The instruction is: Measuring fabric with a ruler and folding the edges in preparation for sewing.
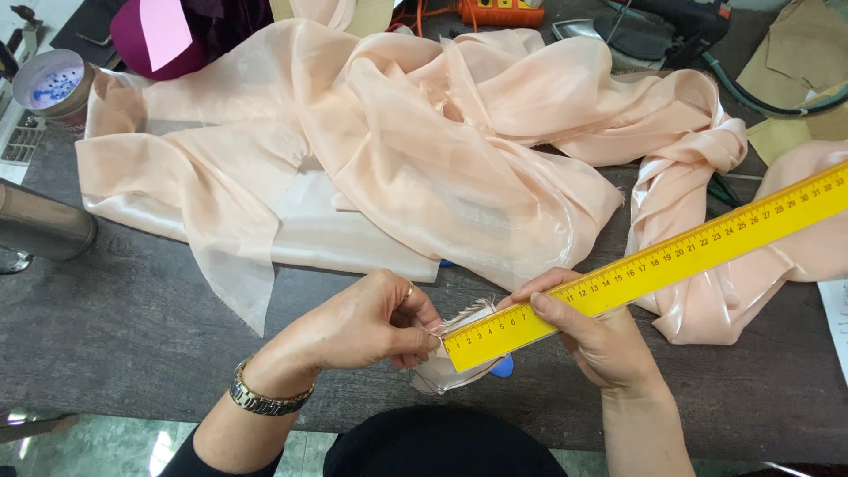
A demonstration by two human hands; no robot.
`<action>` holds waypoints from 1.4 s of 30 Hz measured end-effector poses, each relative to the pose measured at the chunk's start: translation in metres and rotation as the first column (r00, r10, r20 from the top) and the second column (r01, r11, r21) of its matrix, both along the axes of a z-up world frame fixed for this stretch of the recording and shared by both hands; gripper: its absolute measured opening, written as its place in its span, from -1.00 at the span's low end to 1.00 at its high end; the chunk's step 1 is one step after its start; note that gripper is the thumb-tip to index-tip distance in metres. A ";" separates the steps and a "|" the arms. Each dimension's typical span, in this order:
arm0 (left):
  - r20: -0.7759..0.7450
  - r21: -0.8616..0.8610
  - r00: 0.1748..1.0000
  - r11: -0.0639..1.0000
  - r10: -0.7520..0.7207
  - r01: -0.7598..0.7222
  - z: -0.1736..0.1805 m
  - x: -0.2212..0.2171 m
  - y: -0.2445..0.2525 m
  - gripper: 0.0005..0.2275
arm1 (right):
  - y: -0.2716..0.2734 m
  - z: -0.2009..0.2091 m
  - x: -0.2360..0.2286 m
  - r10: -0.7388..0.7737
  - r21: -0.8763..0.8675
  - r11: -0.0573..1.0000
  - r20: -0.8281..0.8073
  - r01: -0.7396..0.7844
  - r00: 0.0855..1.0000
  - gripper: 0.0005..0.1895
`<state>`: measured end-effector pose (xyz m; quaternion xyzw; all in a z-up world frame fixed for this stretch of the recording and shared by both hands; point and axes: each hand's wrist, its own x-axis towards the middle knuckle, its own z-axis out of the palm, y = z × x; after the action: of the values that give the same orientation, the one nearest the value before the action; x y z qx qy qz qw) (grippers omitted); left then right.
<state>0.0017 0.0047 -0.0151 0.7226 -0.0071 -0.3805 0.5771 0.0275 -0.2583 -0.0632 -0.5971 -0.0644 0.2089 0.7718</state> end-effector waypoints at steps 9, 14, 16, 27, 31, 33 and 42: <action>-0.026 0.023 1.000 1.000 0.002 -0.002 0.003 0.001 -0.001 -0.92 | 0.002 0.003 0.000 -0.001 0.019 1.000 0.001 0.001 1.000 -0.83; 0.006 -0.012 1.000 1.000 0.004 -0.004 -0.003 0.001 -0.001 -0.93 | 0.003 0.001 0.001 -0.007 0.036 0.999 -0.006 0.007 1.000 -0.82; -0.006 0.006 1.000 1.000 0.002 -0.002 0.001 0.001 -0.001 -0.93 | 0.002 0.001 0.001 -0.004 0.030 1.000 -0.007 0.004 1.000 -0.82; 0.024 -0.020 1.000 1.000 0.000 0.000 -0.005 0.000 -0.001 -0.93 | 0.004 0.001 0.001 0.012 0.031 0.999 0.023 -0.012 1.000 -0.79; -0.011 0.029 1.000 1.000 0.002 -0.002 0.003 0.000 -0.001 -0.93 | 0.002 0.002 0.002 0.007 0.001 1.000 -0.004 -0.007 1.000 -0.83; 0.002 0.032 1.000 0.999 -0.004 0.004 0.003 0.000 -0.001 -0.93 | 0.003 0.002 0.001 0.007 0.006 1.000 -0.003 -0.007 1.000 -0.83; -0.020 0.037 1.000 0.999 0.002 -0.001 0.003 0.000 -0.002 -0.92 | 0.001 -0.002 0.002 0.014 -0.008 1.000 -0.017 -0.014 1.000 -0.83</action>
<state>0.0021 0.0026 -0.0120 0.7295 0.0063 -0.3873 0.5638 0.0292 -0.2577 -0.0647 -0.5978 -0.0611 0.2199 0.7685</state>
